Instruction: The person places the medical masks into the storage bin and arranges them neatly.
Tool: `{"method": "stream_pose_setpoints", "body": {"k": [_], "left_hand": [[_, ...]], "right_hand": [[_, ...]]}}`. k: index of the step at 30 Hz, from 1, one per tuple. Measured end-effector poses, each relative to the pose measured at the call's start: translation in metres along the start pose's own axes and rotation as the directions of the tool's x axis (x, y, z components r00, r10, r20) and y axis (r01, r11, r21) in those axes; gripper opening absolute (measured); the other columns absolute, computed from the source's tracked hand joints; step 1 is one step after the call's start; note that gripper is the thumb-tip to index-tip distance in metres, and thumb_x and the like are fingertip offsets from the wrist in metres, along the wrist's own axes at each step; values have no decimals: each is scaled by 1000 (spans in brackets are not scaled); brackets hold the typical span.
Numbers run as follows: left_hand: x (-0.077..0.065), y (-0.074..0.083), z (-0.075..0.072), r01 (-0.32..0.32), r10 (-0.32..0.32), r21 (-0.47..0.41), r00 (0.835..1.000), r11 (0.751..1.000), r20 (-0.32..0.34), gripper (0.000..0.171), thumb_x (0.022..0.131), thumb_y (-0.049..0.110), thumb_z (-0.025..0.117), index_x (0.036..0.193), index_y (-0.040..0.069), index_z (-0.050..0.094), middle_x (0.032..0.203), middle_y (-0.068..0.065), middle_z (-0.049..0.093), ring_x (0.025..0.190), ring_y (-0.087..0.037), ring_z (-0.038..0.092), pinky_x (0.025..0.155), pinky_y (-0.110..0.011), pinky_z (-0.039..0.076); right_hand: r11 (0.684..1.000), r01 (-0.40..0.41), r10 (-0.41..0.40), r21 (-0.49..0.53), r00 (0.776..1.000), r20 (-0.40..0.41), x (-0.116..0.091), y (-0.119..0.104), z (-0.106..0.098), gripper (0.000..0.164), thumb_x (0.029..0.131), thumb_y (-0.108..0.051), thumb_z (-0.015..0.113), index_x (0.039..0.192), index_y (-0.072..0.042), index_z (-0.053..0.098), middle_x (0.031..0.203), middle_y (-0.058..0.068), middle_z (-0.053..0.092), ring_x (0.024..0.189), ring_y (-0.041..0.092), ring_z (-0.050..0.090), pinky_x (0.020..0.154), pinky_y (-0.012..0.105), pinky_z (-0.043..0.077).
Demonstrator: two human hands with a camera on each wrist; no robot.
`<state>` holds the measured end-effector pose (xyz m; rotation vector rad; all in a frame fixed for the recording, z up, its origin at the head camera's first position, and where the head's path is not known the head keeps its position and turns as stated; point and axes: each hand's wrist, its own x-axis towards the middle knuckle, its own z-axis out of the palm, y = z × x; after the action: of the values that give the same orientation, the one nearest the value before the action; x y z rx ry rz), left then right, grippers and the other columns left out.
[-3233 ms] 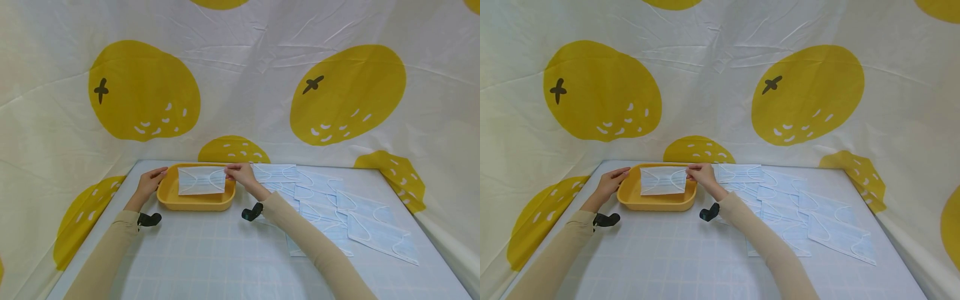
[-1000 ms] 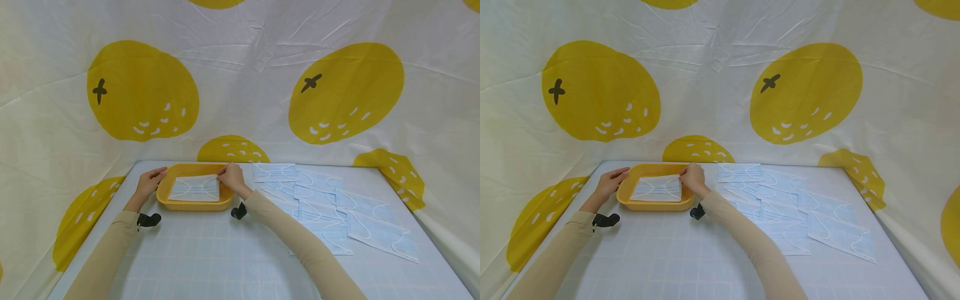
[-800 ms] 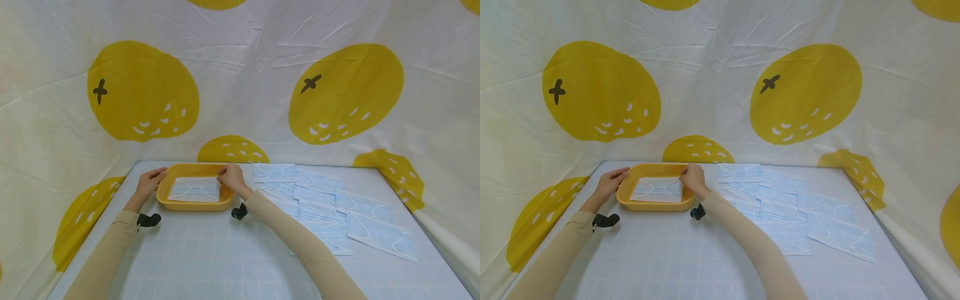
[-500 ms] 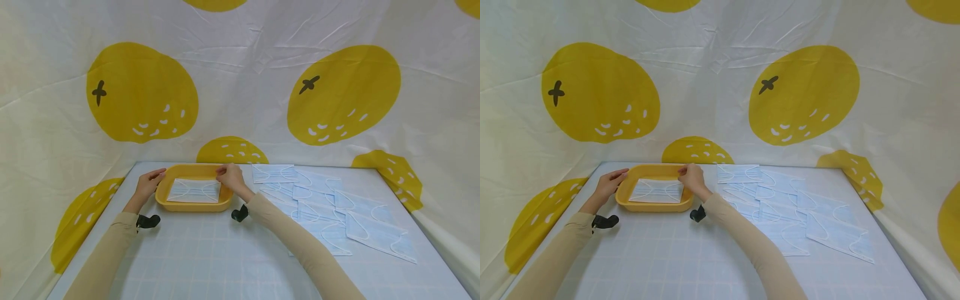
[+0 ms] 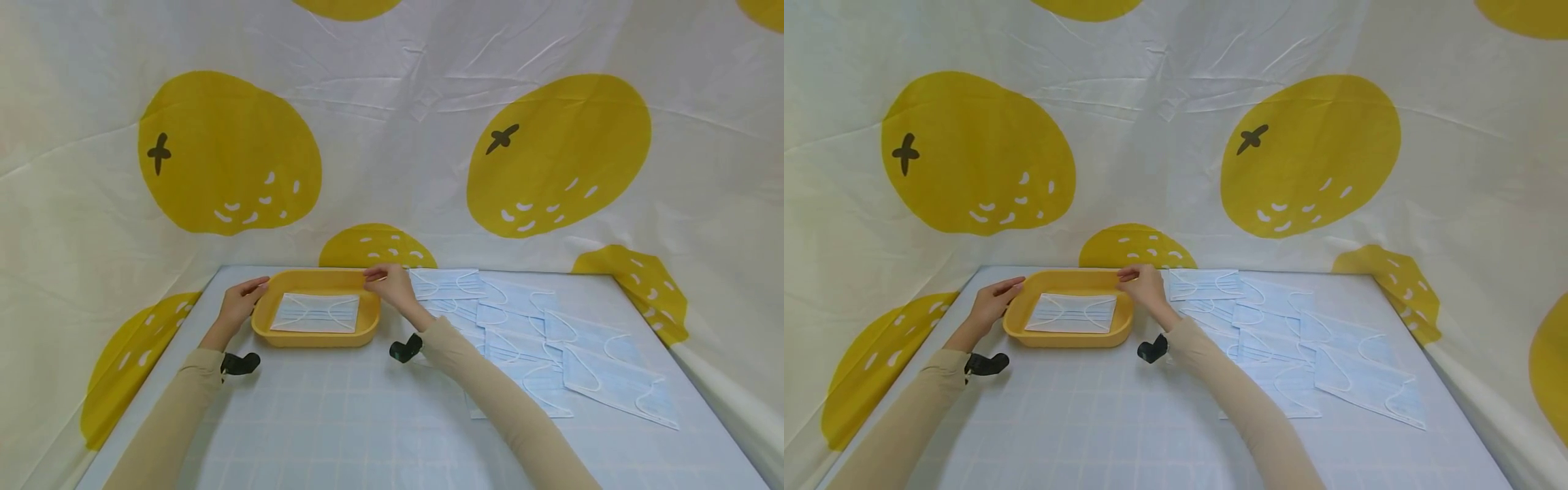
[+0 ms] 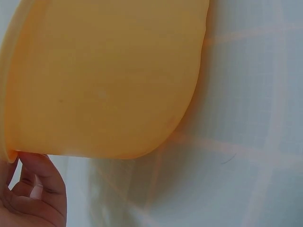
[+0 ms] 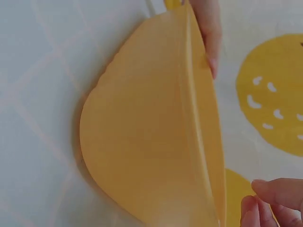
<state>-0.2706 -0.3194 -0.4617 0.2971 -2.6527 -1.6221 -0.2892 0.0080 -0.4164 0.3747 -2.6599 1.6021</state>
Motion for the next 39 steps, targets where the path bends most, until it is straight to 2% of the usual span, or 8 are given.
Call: {"method": "stream_pose_setpoints", "body": {"k": [4, 8, 13, 21, 31, 39], "left_hand": [[-1, 1, -1, 3, -3, -7, 1000, 1000, 0, 53, 101, 40, 44, 143, 8, 46, 136, -21, 51, 91, -7, 57, 68, -15, 52], [-1, 1, 0, 14, -14, 1, 1000, 1000, -4, 52, 101, 39, 44, 143, 8, 45, 136, -20, 50, 93, -11, 56, 69, -15, 51], [-1, 1, 0, 16, -16, 3, 1000, 1000, -5, 51, 102, 38, 43, 144, 8, 44, 137, -20, 49, 89, -5, 53, 68, -12, 50], [-3, 3, 0, -1, 1, -4, 1000, 1000, -2, 53, 101, 39, 44, 143, 8, 45, 137, -20, 50, 81, 2, 52, 66, -12, 49], [-4, 5, 1, 15, -15, 1, 1000, 1000, 0, 53, 101, 39, 43, 144, 8, 44, 139, -21, 48, 81, 3, 50, 66, -11, 48], [-3, 4, 0, 32, -32, 7, 999, 999, -6, 52, 102, 39, 43, 144, 8, 44, 138, -20, 49, 82, -1, 50, 66, -12, 49]], "right_hand": [[1000, -7, 7, -2, 1000, -15, -2, 2, -10, 24, 82, -8, 75, 104, 0, 72, 97, 13, 74, 90, 25, 70, 78, 31, 57], [999, -49, 49, -23, 999, -15, -4, 5, -21, 24, 82, -11, 75, 104, -3, 73, 96, 11, 74, 92, 23, 68, 78, 30, 56], [996, -90, 90, -12, 996, -3, -6, 14, -35, 28, 82, -12, 76, 108, -3, 72, 97, 11, 74, 94, 23, 67, 79, 29, 54], [994, -111, 111, 4, 994, -13, -13, 25, -56, 30, 81, -13, 76, 108, -3, 72, 97, 12, 74, 94, 23, 67, 67, 19, 49], [987, -158, 157, -9, 987, -20, -19, 47, -87, 33, 85, -14, 73, 115, -1, 68, 103, 15, 72, 97, 25, 65, 78, 27, 55], [983, -181, 179, -41, 983, -52, -25, 72, -111, 33, 84, -9, 71, 114, 3, 67, 103, 18, 72, 90, 23, 65, 68, 21, 51]]}}
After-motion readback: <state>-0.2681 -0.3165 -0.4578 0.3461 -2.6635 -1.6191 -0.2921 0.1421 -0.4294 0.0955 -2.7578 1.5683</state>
